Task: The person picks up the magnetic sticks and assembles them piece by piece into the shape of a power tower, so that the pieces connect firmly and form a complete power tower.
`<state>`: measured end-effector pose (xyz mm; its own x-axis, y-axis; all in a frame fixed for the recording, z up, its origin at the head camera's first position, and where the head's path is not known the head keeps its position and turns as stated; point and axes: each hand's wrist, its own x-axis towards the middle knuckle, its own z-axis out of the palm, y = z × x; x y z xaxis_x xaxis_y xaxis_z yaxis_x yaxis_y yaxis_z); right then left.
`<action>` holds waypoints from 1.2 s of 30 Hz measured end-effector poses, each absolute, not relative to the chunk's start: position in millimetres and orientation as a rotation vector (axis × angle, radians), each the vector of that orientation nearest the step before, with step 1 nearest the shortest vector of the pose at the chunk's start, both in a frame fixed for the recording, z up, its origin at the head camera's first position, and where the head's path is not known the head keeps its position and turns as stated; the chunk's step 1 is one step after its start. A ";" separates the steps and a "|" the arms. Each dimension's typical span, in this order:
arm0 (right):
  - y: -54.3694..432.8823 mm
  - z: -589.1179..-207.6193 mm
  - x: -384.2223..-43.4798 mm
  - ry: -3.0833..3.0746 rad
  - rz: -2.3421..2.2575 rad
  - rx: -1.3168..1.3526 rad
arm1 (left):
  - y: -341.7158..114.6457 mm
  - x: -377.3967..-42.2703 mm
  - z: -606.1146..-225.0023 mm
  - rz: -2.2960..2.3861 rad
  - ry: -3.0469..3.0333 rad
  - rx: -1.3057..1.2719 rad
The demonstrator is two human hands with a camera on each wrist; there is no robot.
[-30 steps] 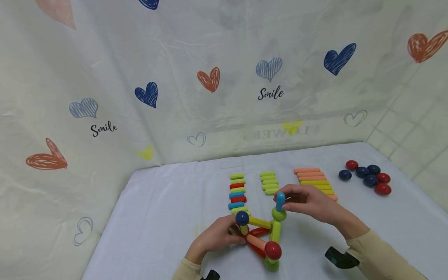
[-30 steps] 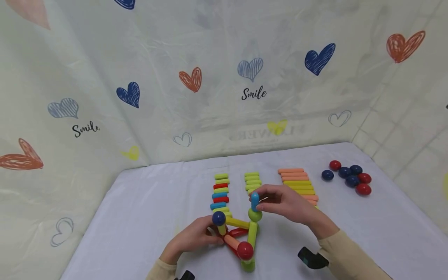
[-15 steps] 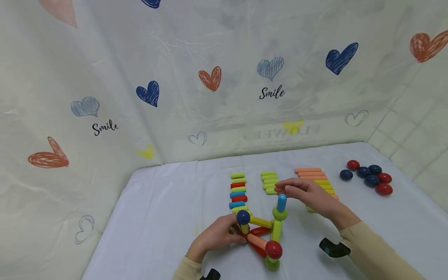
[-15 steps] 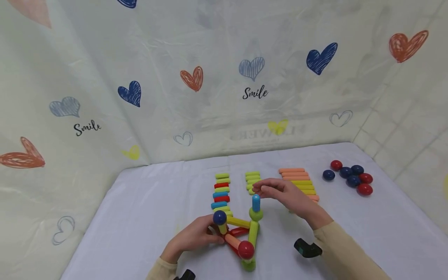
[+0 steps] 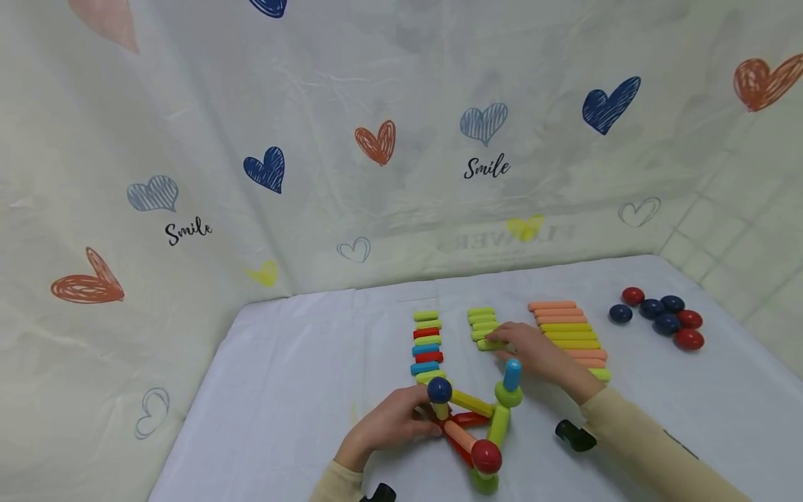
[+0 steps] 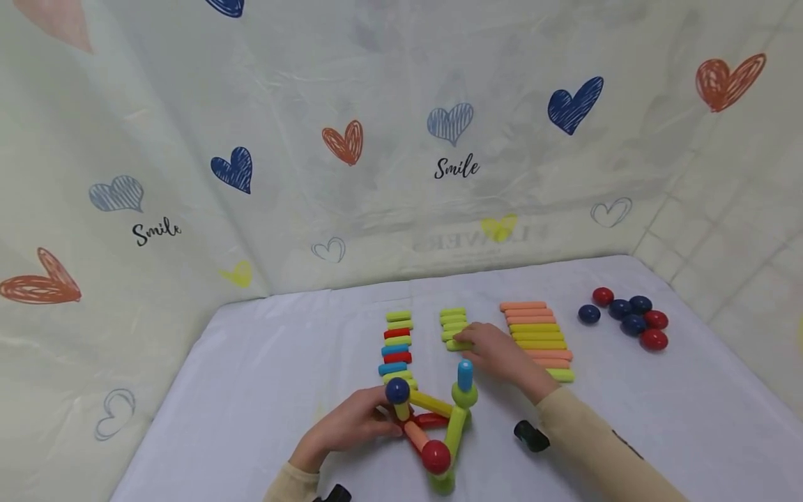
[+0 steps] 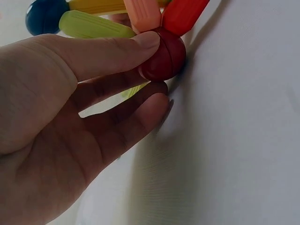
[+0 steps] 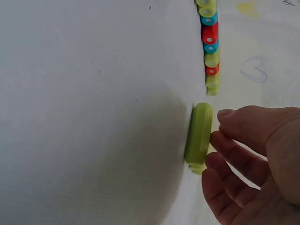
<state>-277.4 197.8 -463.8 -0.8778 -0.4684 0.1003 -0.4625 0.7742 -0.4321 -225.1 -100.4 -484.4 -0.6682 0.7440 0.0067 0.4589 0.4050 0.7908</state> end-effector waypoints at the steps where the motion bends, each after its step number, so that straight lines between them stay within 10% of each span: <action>1: 197.2 -464.3 -277.2 2.965 -0.659 -0.800 | -100.3 -225.0 -484.9 1.143 2.316 1.052; 14: 196.8 -463.8 -260.2 2.993 -0.405 -0.903 | -95.1 -222.4 -488.7 1.173 2.264 1.055; 36: 171.0 -403.4 -242.8 1.895 -1.548 -1.031 | -91.0 -222.9 -490.7 1.270 2.218 1.006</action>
<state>-242.8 171.0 -403.4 -0.6002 -0.7943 0.0934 -0.2500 0.0754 -0.9653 -222.9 -91.0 -490.7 -0.6653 0.7464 0.0149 0.3907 0.3311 0.8589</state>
